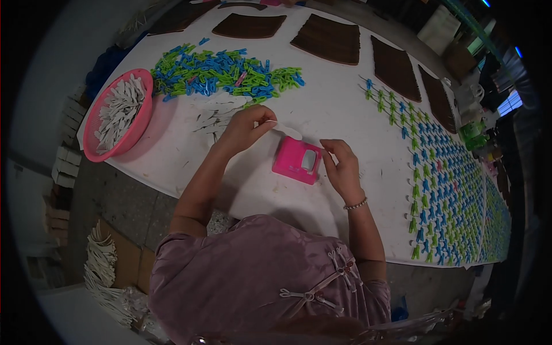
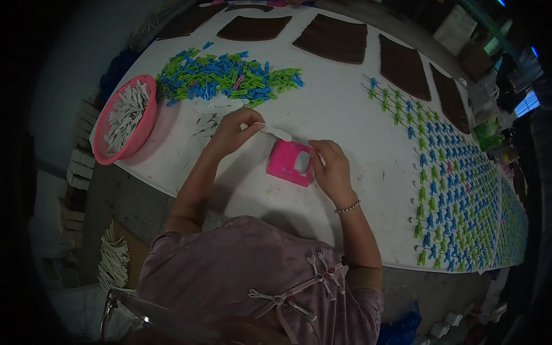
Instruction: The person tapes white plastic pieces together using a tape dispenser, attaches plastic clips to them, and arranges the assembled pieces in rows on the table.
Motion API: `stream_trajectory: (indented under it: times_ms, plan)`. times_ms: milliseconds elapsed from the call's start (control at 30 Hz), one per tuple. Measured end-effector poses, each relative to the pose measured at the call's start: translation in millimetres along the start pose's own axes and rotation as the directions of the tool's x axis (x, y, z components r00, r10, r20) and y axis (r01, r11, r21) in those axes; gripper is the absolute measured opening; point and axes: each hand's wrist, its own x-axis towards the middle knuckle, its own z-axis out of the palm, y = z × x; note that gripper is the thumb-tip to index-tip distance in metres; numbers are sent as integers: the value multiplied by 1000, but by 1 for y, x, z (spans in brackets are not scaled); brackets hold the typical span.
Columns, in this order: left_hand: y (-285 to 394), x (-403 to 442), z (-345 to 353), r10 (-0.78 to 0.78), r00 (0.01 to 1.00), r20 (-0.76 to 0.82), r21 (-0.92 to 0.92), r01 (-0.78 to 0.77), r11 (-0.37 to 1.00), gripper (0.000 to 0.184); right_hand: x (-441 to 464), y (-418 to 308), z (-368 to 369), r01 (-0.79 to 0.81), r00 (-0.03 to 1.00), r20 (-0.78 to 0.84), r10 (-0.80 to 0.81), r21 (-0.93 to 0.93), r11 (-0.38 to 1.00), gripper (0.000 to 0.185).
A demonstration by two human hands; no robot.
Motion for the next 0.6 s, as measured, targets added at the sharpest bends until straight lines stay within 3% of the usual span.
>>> stream_trajectory:
  times_ms: [67, 133, 233, 367, 600]
  plan:
    - [19, 2, 6, 105, 989, 101, -101, -95, 990, 11, 5, -7, 6, -27, 1000, 11, 26, 73, 997, 12]
    - [34, 3, 14, 124, 985, 121, -135, -107, 985, 10, 6, -9, 8, -162, 984, 110, 139, 239, 957, 14]
    - [36, 4, 27, 156, 979, 132, -147, -136, 980, 9, -1, -1, 10, -292, 952, 180, 248, 287, 913, 13]
    - [29, 0, 42, 242, 961, 132, -121, -226, 966, 10, -11, 9, 14, -287, 950, 196, 245, 230, 930, 13]
    - [28, -3, 44, 239, 958, 158, -29, -238, 971, 11, -18, 25, 27, -126, 986, 122, 115, 86, 988, 15]
